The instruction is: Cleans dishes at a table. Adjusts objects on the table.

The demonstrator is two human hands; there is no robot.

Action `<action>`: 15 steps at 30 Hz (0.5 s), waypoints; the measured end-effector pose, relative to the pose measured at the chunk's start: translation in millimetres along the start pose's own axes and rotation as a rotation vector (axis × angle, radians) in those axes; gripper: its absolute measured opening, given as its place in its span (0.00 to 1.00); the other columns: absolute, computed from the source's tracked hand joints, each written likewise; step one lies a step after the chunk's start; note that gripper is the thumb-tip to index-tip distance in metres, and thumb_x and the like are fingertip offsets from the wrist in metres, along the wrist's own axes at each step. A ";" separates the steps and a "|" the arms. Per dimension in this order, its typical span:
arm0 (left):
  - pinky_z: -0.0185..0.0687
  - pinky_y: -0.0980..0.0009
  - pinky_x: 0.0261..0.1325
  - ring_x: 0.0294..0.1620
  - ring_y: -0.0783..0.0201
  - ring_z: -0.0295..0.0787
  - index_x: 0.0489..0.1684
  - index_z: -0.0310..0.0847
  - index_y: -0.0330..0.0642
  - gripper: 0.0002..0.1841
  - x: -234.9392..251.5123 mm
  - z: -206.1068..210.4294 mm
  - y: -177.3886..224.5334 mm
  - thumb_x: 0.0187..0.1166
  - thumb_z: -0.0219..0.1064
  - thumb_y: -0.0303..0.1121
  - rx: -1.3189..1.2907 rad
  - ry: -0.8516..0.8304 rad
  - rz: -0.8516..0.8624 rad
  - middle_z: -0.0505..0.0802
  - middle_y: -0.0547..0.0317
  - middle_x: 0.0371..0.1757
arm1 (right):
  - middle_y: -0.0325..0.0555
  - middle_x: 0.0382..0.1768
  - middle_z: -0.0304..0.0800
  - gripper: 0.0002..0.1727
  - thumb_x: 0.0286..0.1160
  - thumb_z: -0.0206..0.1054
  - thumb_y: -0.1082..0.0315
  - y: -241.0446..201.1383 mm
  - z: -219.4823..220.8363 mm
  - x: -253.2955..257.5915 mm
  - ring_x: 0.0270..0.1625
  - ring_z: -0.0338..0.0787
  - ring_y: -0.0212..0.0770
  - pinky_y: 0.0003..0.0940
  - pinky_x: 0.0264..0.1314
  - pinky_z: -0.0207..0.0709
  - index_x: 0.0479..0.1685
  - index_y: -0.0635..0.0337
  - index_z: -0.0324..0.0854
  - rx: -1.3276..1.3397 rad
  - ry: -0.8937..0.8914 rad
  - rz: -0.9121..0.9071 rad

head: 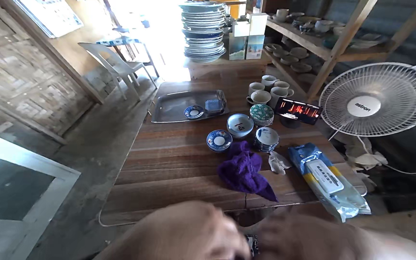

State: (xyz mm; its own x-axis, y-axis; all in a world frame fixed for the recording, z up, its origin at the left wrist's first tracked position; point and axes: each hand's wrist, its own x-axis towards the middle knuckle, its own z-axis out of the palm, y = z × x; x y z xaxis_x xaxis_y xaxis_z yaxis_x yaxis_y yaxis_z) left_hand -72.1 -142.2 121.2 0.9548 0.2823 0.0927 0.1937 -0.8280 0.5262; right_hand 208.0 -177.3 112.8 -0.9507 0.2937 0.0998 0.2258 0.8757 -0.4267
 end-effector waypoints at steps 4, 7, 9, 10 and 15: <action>0.84 0.41 0.58 0.57 0.44 0.91 0.56 0.88 0.41 0.13 1.5 7.5 -50.2 0.82 0.60 0.32 0.221 0.104 -0.523 0.92 0.45 0.55 | 0.50 0.56 0.92 0.16 0.82 0.64 0.60 66.1 6.9 37.6 0.64 0.88 0.57 0.58 0.66 0.81 0.62 0.50 0.88 -0.181 0.172 0.272; 0.82 0.47 0.63 0.56 0.50 0.90 0.66 0.86 0.48 0.17 -22.8 29.3 -77.4 0.87 0.55 0.37 0.180 0.281 -0.662 0.92 0.50 0.55 | 0.51 0.65 0.89 0.19 0.82 0.63 0.60 112.2 -1.6 69.3 0.75 0.81 0.56 0.59 0.77 0.72 0.68 0.50 0.86 -0.128 0.222 0.510; 0.85 0.54 0.58 0.50 0.57 0.91 0.62 0.88 0.47 0.17 -46.7 52.8 -87.7 0.84 0.56 0.35 0.123 0.485 -0.603 0.94 0.53 0.48 | 0.50 0.71 0.85 0.23 0.80 0.67 0.57 139.0 -4.6 93.0 0.82 0.74 0.56 0.59 0.82 0.66 0.72 0.51 0.83 -0.151 0.208 0.608; 0.86 0.57 0.57 0.49 0.59 0.91 0.60 0.88 0.45 0.17 -58.6 62.9 -89.3 0.82 0.56 0.35 0.103 0.564 -0.579 0.94 0.54 0.47 | 0.50 0.75 0.82 0.27 0.79 0.70 0.54 152.0 -4.7 104.4 0.84 0.70 0.56 0.59 0.84 0.63 0.76 0.50 0.80 -0.179 0.176 0.625; 0.86 0.62 0.65 0.58 0.65 0.91 0.61 0.88 0.47 0.16 -119.1 94.8 -68.7 0.86 0.57 0.39 0.041 0.686 -0.656 0.94 0.58 0.56 | 0.56 0.88 0.64 0.54 0.64 0.78 0.40 194.8 -3.6 150.0 0.94 0.51 0.62 0.71 0.91 0.35 0.93 0.47 0.57 -0.341 -0.046 0.640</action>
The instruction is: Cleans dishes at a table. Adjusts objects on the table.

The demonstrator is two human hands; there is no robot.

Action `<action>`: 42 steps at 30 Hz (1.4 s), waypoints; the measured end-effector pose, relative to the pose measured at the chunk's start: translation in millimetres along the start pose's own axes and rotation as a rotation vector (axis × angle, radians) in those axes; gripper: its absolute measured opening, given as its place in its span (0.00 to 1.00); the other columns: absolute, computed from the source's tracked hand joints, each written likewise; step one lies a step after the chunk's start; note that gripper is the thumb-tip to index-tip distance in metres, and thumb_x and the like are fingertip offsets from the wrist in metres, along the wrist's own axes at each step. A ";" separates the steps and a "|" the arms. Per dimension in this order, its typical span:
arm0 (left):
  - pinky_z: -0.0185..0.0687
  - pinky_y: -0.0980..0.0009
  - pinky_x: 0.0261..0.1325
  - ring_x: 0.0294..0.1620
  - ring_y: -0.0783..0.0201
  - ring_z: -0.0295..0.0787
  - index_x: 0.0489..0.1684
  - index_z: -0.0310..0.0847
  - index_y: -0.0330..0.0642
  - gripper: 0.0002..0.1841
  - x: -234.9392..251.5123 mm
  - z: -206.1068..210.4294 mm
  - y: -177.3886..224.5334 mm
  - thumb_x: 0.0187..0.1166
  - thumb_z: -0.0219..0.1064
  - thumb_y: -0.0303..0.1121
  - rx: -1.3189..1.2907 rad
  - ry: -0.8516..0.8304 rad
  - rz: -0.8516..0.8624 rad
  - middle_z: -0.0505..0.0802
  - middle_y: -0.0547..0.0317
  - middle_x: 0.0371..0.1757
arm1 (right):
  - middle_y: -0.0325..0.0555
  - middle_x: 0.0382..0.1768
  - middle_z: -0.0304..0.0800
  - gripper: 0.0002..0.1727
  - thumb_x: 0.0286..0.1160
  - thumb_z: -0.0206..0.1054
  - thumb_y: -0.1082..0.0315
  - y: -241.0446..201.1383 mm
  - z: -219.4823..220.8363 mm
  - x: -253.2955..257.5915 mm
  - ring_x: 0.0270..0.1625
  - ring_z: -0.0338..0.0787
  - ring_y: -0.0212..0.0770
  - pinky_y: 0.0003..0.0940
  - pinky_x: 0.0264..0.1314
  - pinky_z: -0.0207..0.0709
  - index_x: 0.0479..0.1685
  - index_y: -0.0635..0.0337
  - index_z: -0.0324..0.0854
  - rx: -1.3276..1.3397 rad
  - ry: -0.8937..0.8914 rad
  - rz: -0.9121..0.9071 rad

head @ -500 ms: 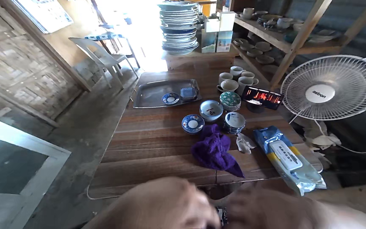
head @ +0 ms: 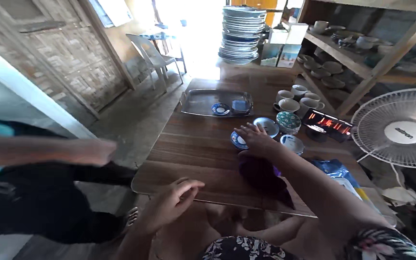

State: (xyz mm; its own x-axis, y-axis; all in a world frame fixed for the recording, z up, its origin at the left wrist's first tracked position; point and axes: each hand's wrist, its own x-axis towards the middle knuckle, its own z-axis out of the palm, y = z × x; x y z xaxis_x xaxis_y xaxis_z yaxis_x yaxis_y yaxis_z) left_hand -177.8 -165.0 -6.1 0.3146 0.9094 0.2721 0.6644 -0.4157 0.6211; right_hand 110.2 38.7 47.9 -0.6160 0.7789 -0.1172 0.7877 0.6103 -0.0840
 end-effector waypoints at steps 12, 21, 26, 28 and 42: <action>0.84 0.70 0.63 0.55 0.72 0.90 0.62 0.87 0.45 0.17 -59.2 -11.2 -24.0 0.86 0.58 0.41 -0.095 0.051 -0.077 0.93 0.59 0.56 | 0.57 0.77 0.77 0.66 0.41 0.88 0.37 3.4 -3.1 27.3 0.86 0.62 0.67 0.85 0.83 0.21 0.93 0.38 0.58 -0.057 -0.086 0.145; 0.88 0.53 0.64 0.70 0.52 0.85 0.89 0.56 0.40 0.34 -11.3 20.6 -8.3 0.87 0.54 0.48 -0.725 0.206 -0.151 0.81 0.51 0.78 | 0.60 0.79 0.75 0.66 0.42 0.89 0.40 -47.2 -7.8 -6.9 0.84 0.65 0.71 0.84 0.84 0.33 0.93 0.40 0.57 0.071 0.375 0.017; 0.86 0.55 0.65 0.67 0.60 0.86 0.86 0.53 0.46 0.53 22.8 42.3 13.7 0.68 0.56 0.78 -1.257 0.332 -0.272 0.85 0.59 0.70 | 0.66 0.75 0.78 0.65 0.42 0.86 0.34 -120.7 18.6 -31.8 0.79 0.72 0.72 0.84 0.83 0.40 0.90 0.50 0.61 0.263 0.479 -0.348; 0.89 0.60 0.57 0.57 0.64 0.90 0.65 0.77 0.53 0.37 25.7 46.0 21.2 0.70 0.57 0.74 -1.523 0.414 -0.290 0.92 0.61 0.55 | 0.62 0.79 0.75 0.63 0.47 0.85 0.37 -141.5 22.8 -38.6 0.83 0.69 0.69 0.81 0.86 0.37 0.92 0.46 0.59 0.347 0.370 -0.377; 0.90 0.54 0.54 0.57 0.54 0.91 0.72 0.70 0.49 0.51 34.0 49.0 29.6 0.56 0.63 0.81 -1.476 0.399 -0.432 0.91 0.52 0.58 | 0.48 0.87 0.68 0.45 0.72 0.65 0.31 -99.9 32.9 -88.7 0.90 0.61 0.58 0.80 0.86 0.40 0.90 0.39 0.65 0.408 0.519 -0.360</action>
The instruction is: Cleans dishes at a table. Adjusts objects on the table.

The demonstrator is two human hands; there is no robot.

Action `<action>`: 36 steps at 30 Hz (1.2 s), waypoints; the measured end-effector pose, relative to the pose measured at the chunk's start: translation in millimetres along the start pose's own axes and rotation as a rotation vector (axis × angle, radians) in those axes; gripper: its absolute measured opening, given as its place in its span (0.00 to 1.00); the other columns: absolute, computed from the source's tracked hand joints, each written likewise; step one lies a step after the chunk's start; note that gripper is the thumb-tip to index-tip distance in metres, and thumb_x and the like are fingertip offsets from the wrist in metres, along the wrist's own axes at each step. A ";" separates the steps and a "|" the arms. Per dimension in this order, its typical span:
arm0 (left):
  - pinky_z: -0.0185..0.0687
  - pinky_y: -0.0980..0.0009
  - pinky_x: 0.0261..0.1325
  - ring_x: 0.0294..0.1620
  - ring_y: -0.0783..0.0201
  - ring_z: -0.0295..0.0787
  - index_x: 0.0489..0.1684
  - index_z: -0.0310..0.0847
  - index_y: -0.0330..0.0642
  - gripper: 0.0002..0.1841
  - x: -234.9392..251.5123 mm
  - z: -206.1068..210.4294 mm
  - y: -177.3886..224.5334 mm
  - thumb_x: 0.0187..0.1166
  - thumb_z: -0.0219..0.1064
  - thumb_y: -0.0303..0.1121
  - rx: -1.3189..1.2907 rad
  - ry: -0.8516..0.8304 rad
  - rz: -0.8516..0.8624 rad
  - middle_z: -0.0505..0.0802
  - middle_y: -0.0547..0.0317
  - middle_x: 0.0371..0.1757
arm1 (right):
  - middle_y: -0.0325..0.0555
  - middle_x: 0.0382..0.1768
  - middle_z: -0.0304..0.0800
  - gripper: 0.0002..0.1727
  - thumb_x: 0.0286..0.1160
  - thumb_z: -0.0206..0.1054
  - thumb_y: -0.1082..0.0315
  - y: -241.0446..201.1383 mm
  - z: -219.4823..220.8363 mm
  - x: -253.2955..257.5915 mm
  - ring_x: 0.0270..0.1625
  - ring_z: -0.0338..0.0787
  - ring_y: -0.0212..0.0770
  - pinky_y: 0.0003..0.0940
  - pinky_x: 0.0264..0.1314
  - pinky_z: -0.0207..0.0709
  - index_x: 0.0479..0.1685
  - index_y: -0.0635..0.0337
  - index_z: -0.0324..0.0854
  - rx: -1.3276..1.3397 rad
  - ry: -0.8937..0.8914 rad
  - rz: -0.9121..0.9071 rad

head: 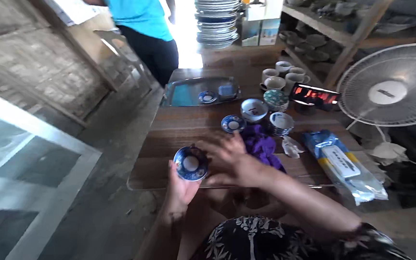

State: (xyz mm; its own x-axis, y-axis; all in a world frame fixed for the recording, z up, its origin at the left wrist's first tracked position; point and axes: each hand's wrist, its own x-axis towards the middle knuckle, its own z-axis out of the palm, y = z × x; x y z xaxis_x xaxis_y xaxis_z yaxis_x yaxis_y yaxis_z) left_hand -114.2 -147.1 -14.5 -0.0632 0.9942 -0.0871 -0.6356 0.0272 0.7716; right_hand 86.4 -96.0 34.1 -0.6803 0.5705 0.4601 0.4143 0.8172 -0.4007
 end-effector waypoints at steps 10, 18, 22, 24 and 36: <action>0.91 0.61 0.49 0.57 0.49 0.92 0.84 0.66 0.54 0.63 27.7 -10.7 8.7 0.42 0.62 0.87 -0.030 -0.238 -0.047 0.89 0.44 0.67 | 0.67 0.84 0.67 0.29 0.85 0.63 0.57 81.5 -90.9 -108.2 0.83 0.69 0.72 0.73 0.80 0.62 0.83 0.61 0.72 -0.322 -0.258 0.811; 0.91 0.61 0.51 0.58 0.47 0.92 0.77 0.71 0.47 0.60 33.4 -4.5 13.8 0.48 0.56 0.87 -0.032 -0.244 -0.077 0.89 0.40 0.65 | 0.65 0.70 0.84 0.16 0.86 0.60 0.68 98.0 -69.6 -129.6 0.74 0.80 0.70 0.70 0.74 0.70 0.64 0.65 0.87 -0.365 -0.102 0.784; 0.92 0.60 0.49 0.56 0.46 0.93 0.79 0.70 0.48 0.57 39.1 5.7 22.2 0.59 0.47 0.86 0.036 -0.202 -0.037 0.90 0.40 0.64 | 0.71 0.54 0.89 0.16 0.87 0.57 0.68 88.4 -82.2 -117.2 0.59 0.89 0.72 0.73 0.63 0.76 0.57 0.71 0.86 -0.343 0.078 0.831; 0.92 0.61 0.50 0.56 0.50 0.93 0.86 0.63 0.53 0.54 46.4 19.5 25.2 0.65 0.44 0.84 0.100 -0.202 0.006 0.90 0.46 0.65 | 0.69 0.47 0.91 0.15 0.85 0.60 0.68 83.1 -95.2 -104.5 0.50 0.91 0.66 0.68 0.56 0.80 0.55 0.72 0.86 -0.300 0.268 0.744; 0.86 0.62 0.59 0.62 0.63 0.87 0.87 0.62 0.62 0.40 131.6 116.1 -20.3 0.82 0.31 0.73 0.371 -0.145 0.089 0.88 0.61 0.68 | 0.54 0.65 0.90 0.17 0.83 0.62 0.68 85.9 -16.1 35.6 0.66 0.90 0.46 0.46 0.72 0.82 0.62 0.68 0.86 0.181 0.416 0.052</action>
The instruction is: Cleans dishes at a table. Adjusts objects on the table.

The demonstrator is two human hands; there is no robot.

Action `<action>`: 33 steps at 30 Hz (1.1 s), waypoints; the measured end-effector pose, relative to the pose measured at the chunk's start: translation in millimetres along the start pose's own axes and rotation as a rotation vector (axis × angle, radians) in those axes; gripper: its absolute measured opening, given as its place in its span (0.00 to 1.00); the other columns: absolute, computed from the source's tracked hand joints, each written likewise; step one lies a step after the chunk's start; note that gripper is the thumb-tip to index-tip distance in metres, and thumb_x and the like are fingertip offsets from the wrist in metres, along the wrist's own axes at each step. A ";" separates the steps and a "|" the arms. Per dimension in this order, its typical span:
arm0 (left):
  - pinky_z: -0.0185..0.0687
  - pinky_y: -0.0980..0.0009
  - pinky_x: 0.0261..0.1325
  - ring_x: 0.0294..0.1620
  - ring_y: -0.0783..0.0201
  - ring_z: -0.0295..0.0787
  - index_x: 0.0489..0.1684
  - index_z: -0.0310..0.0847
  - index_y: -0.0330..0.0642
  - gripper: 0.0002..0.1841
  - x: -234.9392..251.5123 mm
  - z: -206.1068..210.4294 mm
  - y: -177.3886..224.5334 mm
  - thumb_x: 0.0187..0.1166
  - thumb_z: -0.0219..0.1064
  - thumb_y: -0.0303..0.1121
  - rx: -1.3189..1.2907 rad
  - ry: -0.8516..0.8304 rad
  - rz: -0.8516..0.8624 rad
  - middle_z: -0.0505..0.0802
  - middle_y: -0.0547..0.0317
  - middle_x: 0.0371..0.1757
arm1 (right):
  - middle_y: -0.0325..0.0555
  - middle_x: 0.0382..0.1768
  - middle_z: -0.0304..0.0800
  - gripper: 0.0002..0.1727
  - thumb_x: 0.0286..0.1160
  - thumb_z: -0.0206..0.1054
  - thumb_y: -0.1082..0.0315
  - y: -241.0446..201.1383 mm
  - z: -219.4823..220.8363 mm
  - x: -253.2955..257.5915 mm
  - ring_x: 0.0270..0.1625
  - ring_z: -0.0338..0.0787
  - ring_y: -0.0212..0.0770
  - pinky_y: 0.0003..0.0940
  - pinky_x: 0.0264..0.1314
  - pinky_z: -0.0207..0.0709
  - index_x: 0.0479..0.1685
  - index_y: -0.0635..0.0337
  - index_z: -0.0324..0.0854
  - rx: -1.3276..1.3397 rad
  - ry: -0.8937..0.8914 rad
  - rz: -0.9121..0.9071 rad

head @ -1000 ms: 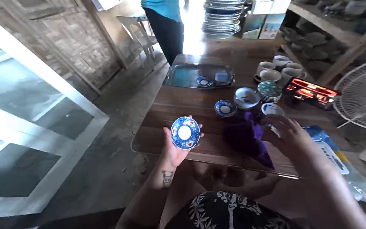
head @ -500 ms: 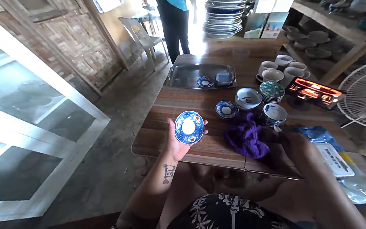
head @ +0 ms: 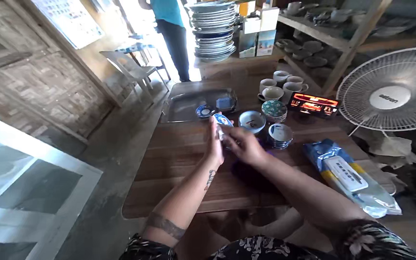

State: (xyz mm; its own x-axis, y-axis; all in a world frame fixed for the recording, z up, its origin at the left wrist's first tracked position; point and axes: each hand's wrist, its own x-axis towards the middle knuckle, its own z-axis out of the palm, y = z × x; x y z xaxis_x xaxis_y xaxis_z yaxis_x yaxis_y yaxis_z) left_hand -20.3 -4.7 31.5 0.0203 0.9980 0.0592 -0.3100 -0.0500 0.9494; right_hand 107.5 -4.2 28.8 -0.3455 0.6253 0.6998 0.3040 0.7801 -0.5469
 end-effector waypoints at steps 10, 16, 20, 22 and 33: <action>0.86 0.71 0.59 0.61 0.67 0.89 0.89 0.49 0.59 0.50 16.7 -27.0 -40.4 0.69 0.47 0.80 -0.254 -0.127 0.228 0.87 0.64 0.70 | 0.52 0.81 0.77 0.41 0.90 0.42 0.38 11.1 8.9 -28.2 0.88 0.70 0.49 0.73 0.91 0.40 0.85 0.64 0.69 -0.073 -0.248 -0.107; 0.78 0.70 0.73 0.70 0.75 0.82 0.80 0.67 0.50 0.52 -9.1 -10.7 -47.7 0.64 0.50 0.82 -0.037 -0.150 0.333 0.88 0.71 0.68 | 0.52 0.94 0.53 0.52 0.84 0.29 0.28 19.1 11.3 -33.2 0.97 0.46 0.50 0.75 0.91 0.27 0.92 0.64 0.56 -0.214 -0.187 -0.027; 0.81 0.71 0.69 0.69 0.72 0.84 0.82 0.64 0.50 0.57 -11.5 -13.4 -40.0 0.55 0.57 0.84 -0.148 -0.126 0.214 0.89 0.67 0.66 | 0.54 0.92 0.57 0.56 0.80 0.28 0.24 8.1 13.7 -38.3 0.96 0.49 0.53 0.74 0.91 0.32 0.89 0.65 0.61 -0.141 -0.212 -0.079; 0.85 0.70 0.62 0.62 0.71 0.88 0.75 0.69 0.50 0.56 -10.8 -23.5 -34.8 0.51 0.58 0.86 -0.195 -0.094 0.132 0.92 0.66 0.59 | 0.52 0.90 0.63 0.56 0.79 0.29 0.23 3.3 14.8 -39.8 0.94 0.56 0.53 0.74 0.91 0.36 0.87 0.63 0.64 -0.096 -0.264 -0.106; 0.82 0.76 0.65 0.62 0.77 0.86 0.74 0.67 0.35 0.42 -12.6 2.6 -37.0 0.83 0.43 0.68 -0.178 -0.084 0.125 0.91 0.64 0.60 | 0.60 0.94 0.47 0.57 0.77 0.40 0.23 13.0 3.9 -37.2 0.96 0.42 0.61 0.77 0.90 0.29 0.93 0.63 0.54 -0.192 -0.219 0.097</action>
State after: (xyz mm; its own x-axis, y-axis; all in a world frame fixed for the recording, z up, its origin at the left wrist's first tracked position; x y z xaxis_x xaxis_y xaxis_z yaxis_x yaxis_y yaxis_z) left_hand -6.6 -15.5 -3.5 0.0476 0.9774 0.2058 -0.4779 -0.1586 0.8640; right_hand 120.8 -17.2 -6.1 -0.4835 0.7031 0.5213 0.5001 0.7107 -0.4948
